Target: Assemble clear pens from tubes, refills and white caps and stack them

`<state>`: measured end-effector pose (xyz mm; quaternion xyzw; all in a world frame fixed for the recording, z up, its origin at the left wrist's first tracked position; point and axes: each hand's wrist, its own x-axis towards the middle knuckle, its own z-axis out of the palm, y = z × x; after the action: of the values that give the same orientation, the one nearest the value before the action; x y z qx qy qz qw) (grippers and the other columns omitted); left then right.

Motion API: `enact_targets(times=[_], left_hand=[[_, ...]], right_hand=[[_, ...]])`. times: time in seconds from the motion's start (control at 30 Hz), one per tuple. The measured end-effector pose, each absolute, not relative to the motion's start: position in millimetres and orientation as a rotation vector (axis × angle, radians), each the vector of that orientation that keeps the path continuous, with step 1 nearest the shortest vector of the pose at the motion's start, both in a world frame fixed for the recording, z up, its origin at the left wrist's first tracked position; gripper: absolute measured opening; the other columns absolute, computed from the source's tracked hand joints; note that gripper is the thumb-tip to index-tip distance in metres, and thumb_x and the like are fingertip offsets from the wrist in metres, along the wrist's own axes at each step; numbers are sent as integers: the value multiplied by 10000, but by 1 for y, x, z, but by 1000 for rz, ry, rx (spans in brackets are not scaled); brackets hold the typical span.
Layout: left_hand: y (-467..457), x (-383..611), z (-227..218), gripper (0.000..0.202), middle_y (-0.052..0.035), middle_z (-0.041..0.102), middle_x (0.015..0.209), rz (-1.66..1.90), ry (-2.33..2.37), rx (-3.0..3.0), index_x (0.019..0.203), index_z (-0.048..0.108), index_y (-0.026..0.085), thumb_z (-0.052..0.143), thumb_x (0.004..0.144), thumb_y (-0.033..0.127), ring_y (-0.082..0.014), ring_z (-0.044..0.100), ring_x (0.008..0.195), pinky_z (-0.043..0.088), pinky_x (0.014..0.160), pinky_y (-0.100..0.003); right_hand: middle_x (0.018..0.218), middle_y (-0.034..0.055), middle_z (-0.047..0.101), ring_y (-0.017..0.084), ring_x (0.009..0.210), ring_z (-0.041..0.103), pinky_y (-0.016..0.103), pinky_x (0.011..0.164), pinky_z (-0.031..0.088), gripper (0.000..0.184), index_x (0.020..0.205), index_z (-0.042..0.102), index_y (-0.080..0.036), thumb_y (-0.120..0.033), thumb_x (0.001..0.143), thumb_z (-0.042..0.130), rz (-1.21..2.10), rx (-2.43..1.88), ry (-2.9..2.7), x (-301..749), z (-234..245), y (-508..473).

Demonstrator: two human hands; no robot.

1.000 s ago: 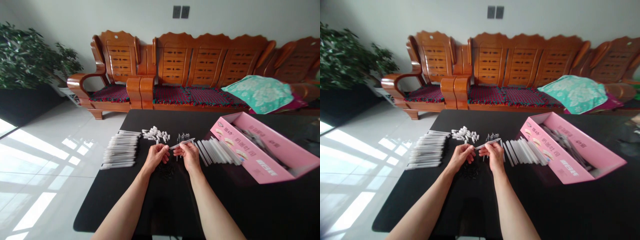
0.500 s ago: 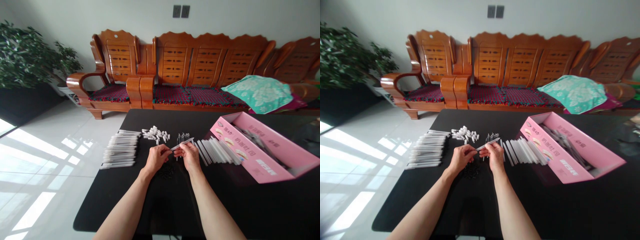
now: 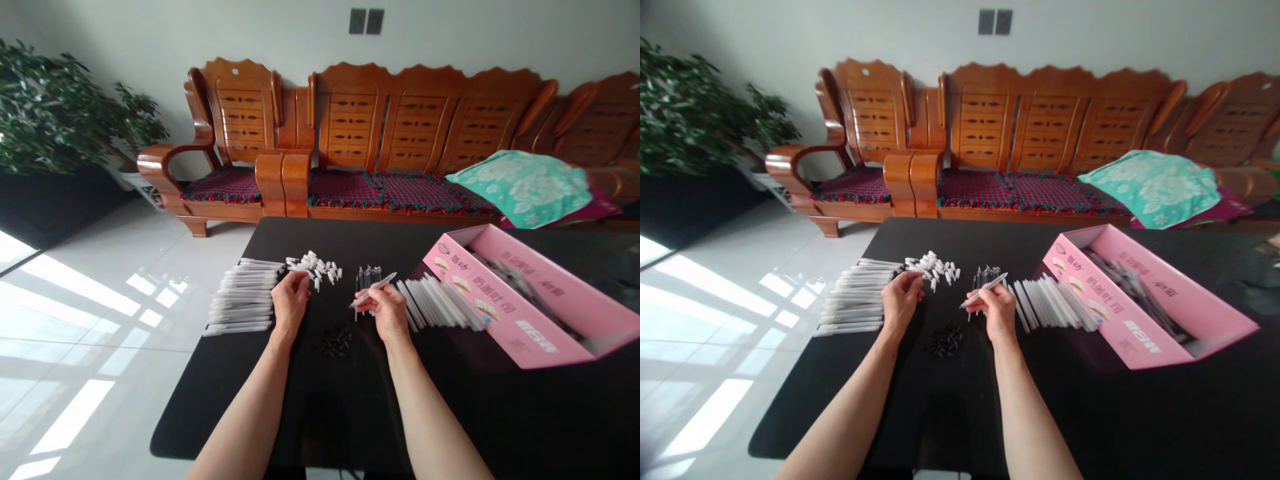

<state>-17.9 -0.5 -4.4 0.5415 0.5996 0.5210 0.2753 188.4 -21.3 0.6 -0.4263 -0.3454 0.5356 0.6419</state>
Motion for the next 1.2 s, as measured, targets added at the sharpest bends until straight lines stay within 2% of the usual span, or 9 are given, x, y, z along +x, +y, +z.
enact_targets(times=[0.1,0.2,0.33,0.53,0.67,0.77,0.87,1.0,1.2], left_hand=[[8,-24,-11,158,-40,711,819,1370,1775,1619,935,722,188,585,863,221,-175,669,696,515,717,-285],[11,-20,-13,191,-66,701,938,1287,1729,1887,981,729,192,582,860,173,-199,661,860,501,817,-301],[13,-10,-15,193,-71,670,939,1064,1736,2048,1023,712,189,613,857,188,-208,628,892,489,825,-304],[8,-6,-17,158,-68,652,915,938,1761,2158,980,673,189,589,849,158,-202,610,831,468,776,-293],[2,-8,-15,263,-80,655,908,984,1678,2145,1071,692,179,537,859,152,-195,608,778,471,756,-298],[2,-9,-12,242,-71,655,881,1112,1597,1982,1017,731,188,566,840,182,-180,598,762,473,753,-293],[5,-9,-10,165,-37,647,796,1316,1397,1510,908,729,176,629,803,256,-140,570,685,472,678,-261],[8,-10,-8,284,-25,658,783,1472,1009,851,882,675,134,755,705,341,-99,572,653,465,616,-221],[5,-11,-3,378,-22,655,769,1483,901,682,935,687,112,826,640,304,-82,576,652,468,609,-203]], right_hand=[[614,29,707,166,457,652,260,423,550,147,743,640,-158,-276,703,717,1224,-986,-840,189,0,-22],[516,-23,623,116,379,556,212,356,465,172,806,675,-153,-307,736,709,1226,-1009,-879,188,0,-23],[466,-38,562,80,342,475,170,312,349,210,809,701,-140,-343,756,699,1232,-1067,-959,187,0,-25],[503,-30,580,80,367,490,166,324,322,219,833,726,-146,-351,762,694,1253,-1133,-1048,185,0,-26],[514,-23,585,85,370,481,173,323,298,244,872,742,-145,-363,779,681,1226,-1154,-1094,184,-2,-27],[517,-22,585,88,376,477,178,326,286,256,885,750,-151,-374,783,677,1213,-1182,-1121,183,-2,-27],[507,-30,565,82,381,461,181,342,288,256,885,762,-157,-376,792,668,1193,-1188,-1164,183,-1,-28],[481,-37,532,89,404,446,198,378,322,240,858,780,-157,-356,781,672,1122,-1201,-1269,182,0,-28],[514,-9,606,127,454,497,231,429,339,189,790,790,-158,-305,748,679,1012,-1246,-1435,179,6,-31]])
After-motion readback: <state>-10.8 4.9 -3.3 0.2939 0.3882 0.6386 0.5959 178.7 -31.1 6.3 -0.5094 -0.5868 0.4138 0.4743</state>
